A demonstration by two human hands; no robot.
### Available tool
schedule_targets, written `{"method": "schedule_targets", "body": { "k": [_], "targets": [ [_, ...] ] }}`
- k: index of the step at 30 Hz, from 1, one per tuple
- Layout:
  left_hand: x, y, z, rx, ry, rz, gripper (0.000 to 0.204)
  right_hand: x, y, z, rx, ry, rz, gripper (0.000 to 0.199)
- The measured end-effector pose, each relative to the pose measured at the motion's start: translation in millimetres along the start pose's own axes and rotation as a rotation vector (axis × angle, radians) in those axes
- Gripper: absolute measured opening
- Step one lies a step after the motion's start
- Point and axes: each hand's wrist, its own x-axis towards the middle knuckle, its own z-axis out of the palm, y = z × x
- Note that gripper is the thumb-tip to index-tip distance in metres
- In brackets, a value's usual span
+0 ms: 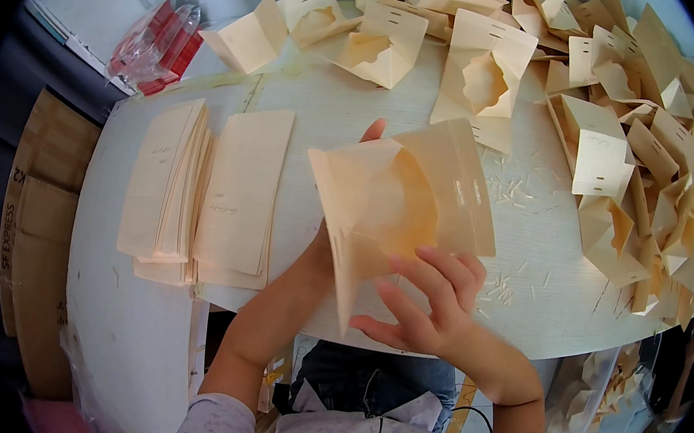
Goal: The person assembles flat, pre-cut cardboard pieces into small open-top boxes by hand. They repeatedly pick a flat piece, fold along pre-scored lines, and tuck flaps to form the box shape, then place the finished box on a growing pile on the table.
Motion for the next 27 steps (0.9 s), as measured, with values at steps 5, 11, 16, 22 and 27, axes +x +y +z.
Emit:
{"method": "schedule_targets", "body": {
  "k": [5, 11, 16, 22, 27],
  "targets": [
    [-4.6, -3.8, 22.5, 0.383, -0.001, 0.181, 0.076, 10.8, 1.0, -1.7, 0.057, -0.092, 0.226, 0.031],
    [-4.6, 1.1, 24.0, 0.546, 0.121, 0.236, 0.076, 2.6, 18.3, 1.0, 0.252, -0.144, 0.387, 0.030],
    [-4.7, 1.0, 25.0, 0.446, 0.185, 0.254, 0.069, -4.6, 23.4, 6.0, 0.840, -0.106, 1.019, 0.029],
    [-6.6, 3.0, 29.3, 0.550, 0.215, 0.264, 0.068, 5.9, 40.9, -5.2, 1.025, -0.242, 0.756, 0.071],
    [-3.2, 11.5, 37.5, 0.817, 0.217, 0.147, 0.073, 17.6, 67.9, -29.9, 1.361, -0.366, 0.975, 0.109]
  ]
}}
